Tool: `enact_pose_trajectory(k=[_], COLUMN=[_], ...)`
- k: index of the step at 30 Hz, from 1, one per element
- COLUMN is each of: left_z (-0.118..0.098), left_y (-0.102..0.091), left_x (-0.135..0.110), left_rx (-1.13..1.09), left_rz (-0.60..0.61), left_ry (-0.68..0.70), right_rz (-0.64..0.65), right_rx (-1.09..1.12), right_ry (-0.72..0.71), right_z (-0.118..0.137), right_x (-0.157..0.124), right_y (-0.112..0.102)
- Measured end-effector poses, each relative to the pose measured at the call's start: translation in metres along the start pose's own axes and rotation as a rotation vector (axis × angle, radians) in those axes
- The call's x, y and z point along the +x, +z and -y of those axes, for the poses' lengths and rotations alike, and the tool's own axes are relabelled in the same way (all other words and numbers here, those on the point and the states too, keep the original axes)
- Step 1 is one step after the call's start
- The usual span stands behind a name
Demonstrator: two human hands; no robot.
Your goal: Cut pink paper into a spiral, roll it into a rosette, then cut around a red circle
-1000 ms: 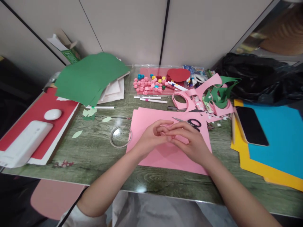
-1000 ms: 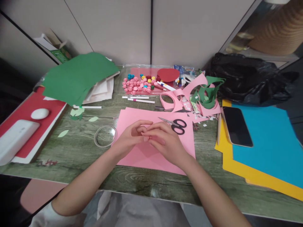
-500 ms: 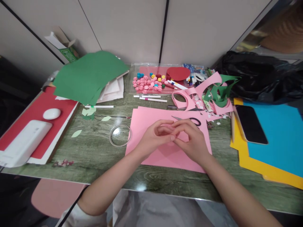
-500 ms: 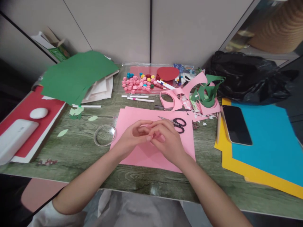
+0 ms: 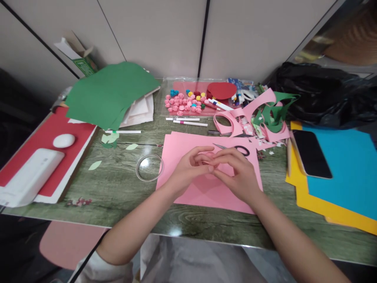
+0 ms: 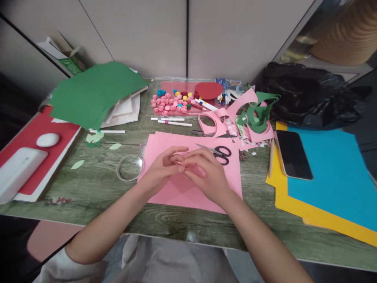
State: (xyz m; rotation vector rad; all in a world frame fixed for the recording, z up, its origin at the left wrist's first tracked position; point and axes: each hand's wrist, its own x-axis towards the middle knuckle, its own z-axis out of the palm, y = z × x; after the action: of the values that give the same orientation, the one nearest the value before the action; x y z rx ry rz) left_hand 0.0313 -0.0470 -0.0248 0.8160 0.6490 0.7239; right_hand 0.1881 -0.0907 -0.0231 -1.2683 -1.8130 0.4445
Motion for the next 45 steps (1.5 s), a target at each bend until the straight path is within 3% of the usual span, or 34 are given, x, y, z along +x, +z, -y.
enact_pose_trajectory(k=[6, 10, 14, 27, 31, 39, 45], left_z=[-0.002, -0.001, 0.002, 0.008, 0.006, 0.003, 0.005], left_y=[-0.002, -0.001, 0.001, 0.004, 0.001, -0.003, 0.001], left_x=[-0.001, -0.002, -0.002, -0.001, 0.001, -0.001, -0.002], left_rx=[0.147, 0.197, 0.071, -0.005, -0.010, 0.131, 0.091], left_rz=[0.101, 0.035, 0.045, 0.038, 0.019, 0.146, 0.093], left_ry=[0.054, 0.079, 0.031, -0.004, 0.015, 0.080, 0.036], right_rz=[0.137, 0.048, -0.049, -0.062, -0.027, 0.166, 0.006], right_rx=[-0.010, -0.032, -0.036, 0.018, 0.011, -0.021, -0.018], right_ry=[-0.077, -0.055, -0.008, 0.023, -0.010, -0.143, -0.080], right_z=[-0.005, -0.005, -0.003, 0.002, 0.001, -0.007, -0.004], right_x=[0.000, 0.000, -0.001, 0.000, 0.001, 0.000, 0.001], right_y=[-0.001, -0.001, 0.001, 0.004, 0.000, -0.004, -0.003])
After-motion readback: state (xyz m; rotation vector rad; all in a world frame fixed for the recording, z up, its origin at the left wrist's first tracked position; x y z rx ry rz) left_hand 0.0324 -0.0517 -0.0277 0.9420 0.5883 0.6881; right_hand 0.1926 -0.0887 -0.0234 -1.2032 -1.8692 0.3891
